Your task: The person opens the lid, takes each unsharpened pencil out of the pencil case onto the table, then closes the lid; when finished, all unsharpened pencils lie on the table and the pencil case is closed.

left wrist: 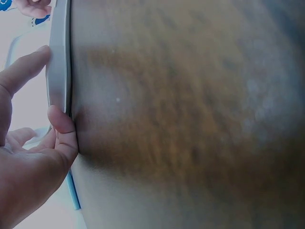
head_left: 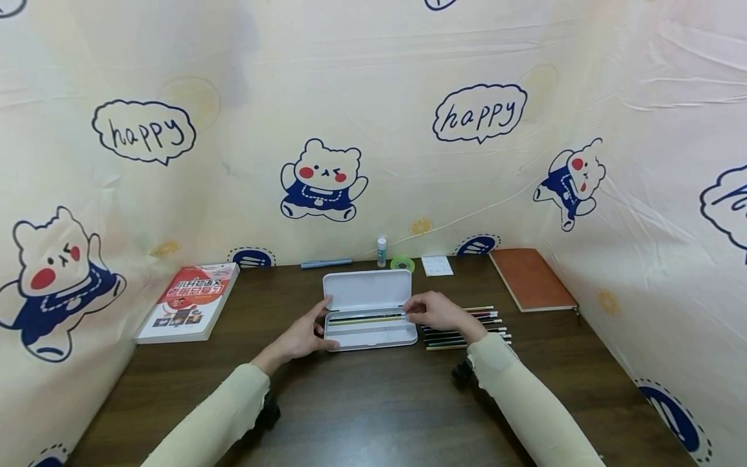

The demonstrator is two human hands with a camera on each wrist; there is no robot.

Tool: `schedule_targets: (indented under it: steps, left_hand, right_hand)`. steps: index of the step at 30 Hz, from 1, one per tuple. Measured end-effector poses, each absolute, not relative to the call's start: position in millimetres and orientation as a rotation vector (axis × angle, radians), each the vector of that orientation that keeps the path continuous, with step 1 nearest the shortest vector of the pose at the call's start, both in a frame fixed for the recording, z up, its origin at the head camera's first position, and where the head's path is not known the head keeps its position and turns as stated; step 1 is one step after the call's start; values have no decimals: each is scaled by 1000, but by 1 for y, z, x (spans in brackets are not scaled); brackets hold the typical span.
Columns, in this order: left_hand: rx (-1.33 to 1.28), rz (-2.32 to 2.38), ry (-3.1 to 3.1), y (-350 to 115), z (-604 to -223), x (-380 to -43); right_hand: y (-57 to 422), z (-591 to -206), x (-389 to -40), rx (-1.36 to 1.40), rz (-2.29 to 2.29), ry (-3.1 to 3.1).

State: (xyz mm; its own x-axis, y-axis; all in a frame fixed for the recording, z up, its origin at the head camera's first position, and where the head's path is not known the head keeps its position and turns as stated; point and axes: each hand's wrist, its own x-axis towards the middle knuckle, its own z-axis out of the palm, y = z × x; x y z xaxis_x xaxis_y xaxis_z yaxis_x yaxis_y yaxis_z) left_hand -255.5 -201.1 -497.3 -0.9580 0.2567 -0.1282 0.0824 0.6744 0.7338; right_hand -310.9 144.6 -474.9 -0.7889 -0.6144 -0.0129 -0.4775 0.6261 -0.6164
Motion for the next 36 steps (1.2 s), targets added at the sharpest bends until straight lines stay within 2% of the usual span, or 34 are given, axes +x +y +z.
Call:
schedule_targets:
  steps: [36]
  left_hand:
    - [289,1165,2657,-203,-500,-257]
  right_hand:
    - [123,-480,-310,-895,-651,2652]
